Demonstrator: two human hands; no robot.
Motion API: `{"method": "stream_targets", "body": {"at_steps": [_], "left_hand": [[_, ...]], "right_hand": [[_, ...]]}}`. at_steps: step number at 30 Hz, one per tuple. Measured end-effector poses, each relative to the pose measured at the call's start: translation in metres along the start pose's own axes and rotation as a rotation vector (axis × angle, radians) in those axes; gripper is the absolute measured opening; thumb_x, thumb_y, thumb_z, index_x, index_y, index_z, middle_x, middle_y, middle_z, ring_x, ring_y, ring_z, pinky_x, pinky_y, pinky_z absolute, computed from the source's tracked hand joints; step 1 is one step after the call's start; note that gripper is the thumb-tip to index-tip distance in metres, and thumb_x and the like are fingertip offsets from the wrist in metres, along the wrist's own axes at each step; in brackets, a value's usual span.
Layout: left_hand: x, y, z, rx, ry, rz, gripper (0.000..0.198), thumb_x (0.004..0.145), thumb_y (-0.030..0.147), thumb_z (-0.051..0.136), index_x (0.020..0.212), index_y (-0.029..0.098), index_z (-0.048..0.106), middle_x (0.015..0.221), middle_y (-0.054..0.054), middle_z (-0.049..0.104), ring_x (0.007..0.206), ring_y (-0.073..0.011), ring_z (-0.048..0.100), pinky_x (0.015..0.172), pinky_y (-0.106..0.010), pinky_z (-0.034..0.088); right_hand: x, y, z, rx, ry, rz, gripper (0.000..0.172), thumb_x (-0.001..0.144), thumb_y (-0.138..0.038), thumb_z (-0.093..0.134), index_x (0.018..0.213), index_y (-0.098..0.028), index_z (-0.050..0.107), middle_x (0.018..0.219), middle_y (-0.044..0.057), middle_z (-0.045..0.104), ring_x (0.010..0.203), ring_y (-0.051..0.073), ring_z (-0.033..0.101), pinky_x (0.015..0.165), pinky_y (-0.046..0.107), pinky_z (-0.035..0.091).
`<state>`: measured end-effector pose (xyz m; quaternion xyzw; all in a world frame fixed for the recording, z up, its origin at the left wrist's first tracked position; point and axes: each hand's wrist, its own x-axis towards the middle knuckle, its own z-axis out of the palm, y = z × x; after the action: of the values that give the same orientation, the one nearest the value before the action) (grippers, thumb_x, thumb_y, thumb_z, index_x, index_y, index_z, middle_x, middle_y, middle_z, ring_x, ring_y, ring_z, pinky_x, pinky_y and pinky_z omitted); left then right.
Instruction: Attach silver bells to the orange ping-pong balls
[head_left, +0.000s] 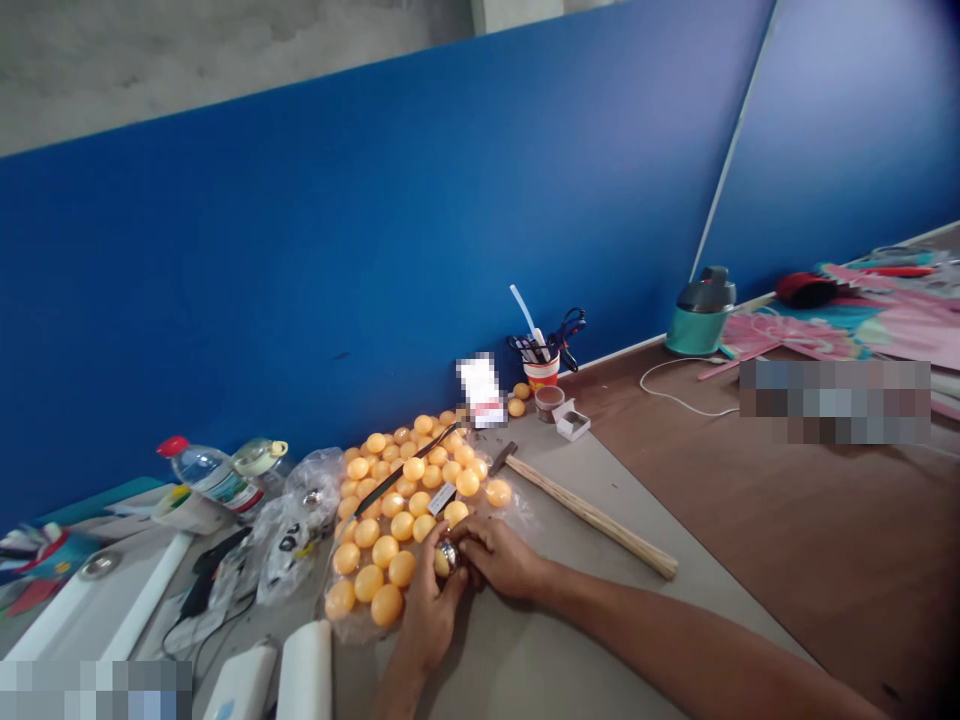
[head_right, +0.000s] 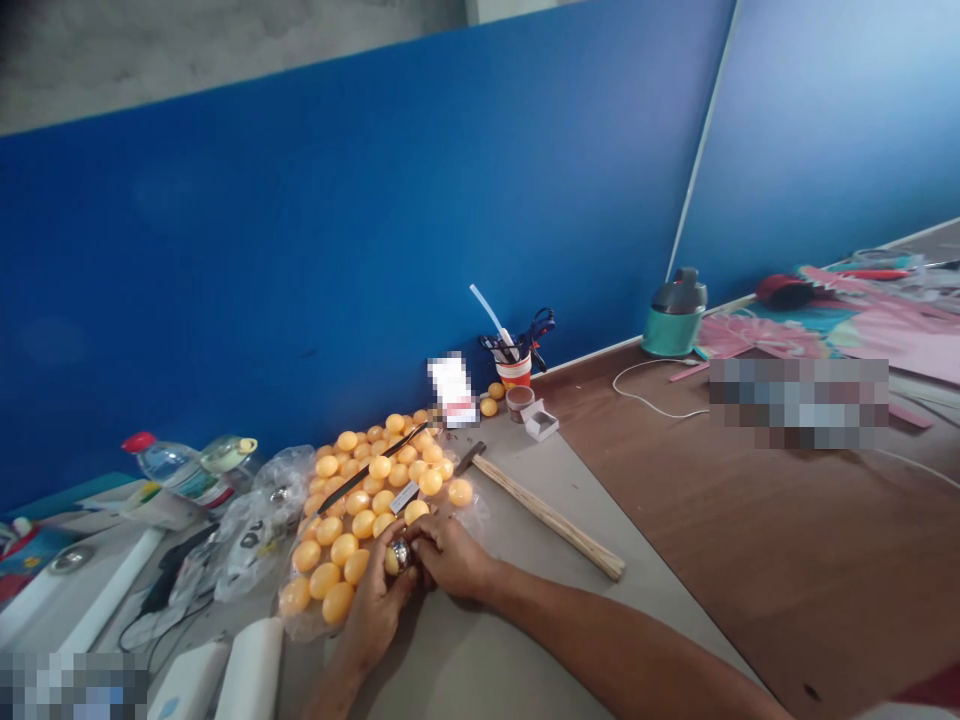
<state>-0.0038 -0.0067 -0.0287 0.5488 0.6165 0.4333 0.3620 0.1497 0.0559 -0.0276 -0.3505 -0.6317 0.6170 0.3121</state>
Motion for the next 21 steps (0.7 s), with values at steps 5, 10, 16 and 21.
{"method": "stream_targets", "body": {"at_steps": [5, 10, 16, 21], "left_hand": [[-0.0005, -0.0001, 0.0003, 0.014, 0.000, 0.031, 0.062, 0.086, 0.039, 0.063, 0.146, 0.023, 0.055, 0.146, -0.015, 0.064, 0.143, -0.0359, 0.053, 0.125, -0.059, 0.036], [-0.0008, 0.0000, 0.0000, 0.009, 0.010, 0.033, 0.056, 0.084, 0.035, 0.065, 0.139, 0.024, 0.061, 0.140, -0.014, 0.069, 0.142, -0.0364, 0.055, 0.125, -0.062, 0.036], [-0.0016, 0.0033, 0.0023, 0.023, -0.003, 0.028, 0.061, 0.085, 0.035, 0.062, 0.145, 0.024, 0.056, 0.144, -0.013, 0.066, 0.146, -0.0359, 0.051, 0.127, -0.060, 0.032], [-0.0024, 0.0031, 0.0025, 0.040, 0.001, 0.030, 0.064, 0.086, 0.034, 0.060, 0.148, 0.023, 0.053, 0.149, -0.014, 0.063, 0.150, -0.0362, 0.047, 0.129, -0.061, 0.028]], "right_hand": [[0.0002, -0.0012, -0.0020, 0.013, 0.000, -0.018, 0.019, 0.092, -0.009, 0.050, 0.090, -0.023, 0.062, 0.060, -0.008, 0.055, 0.049, 0.011, 0.055, 0.053, 0.022, 0.045], [0.0001, -0.0007, -0.0030, 0.021, -0.025, -0.018, 0.018, 0.092, -0.010, 0.051, 0.089, -0.024, 0.063, 0.063, -0.007, 0.056, 0.048, 0.011, 0.053, 0.052, 0.023, 0.044], [-0.0001, 0.0001, -0.0021, 0.004, -0.014, -0.012, 0.021, 0.092, -0.008, 0.052, 0.091, -0.025, 0.064, 0.059, -0.008, 0.054, 0.049, 0.012, 0.053, 0.053, 0.024, 0.044], [0.0005, 0.0015, -0.0026, 0.068, -0.021, 0.007, 0.021, 0.096, -0.010, 0.049, 0.091, -0.025, 0.063, 0.058, -0.008, 0.054, 0.048, 0.013, 0.054, 0.054, 0.025, 0.045]]}}
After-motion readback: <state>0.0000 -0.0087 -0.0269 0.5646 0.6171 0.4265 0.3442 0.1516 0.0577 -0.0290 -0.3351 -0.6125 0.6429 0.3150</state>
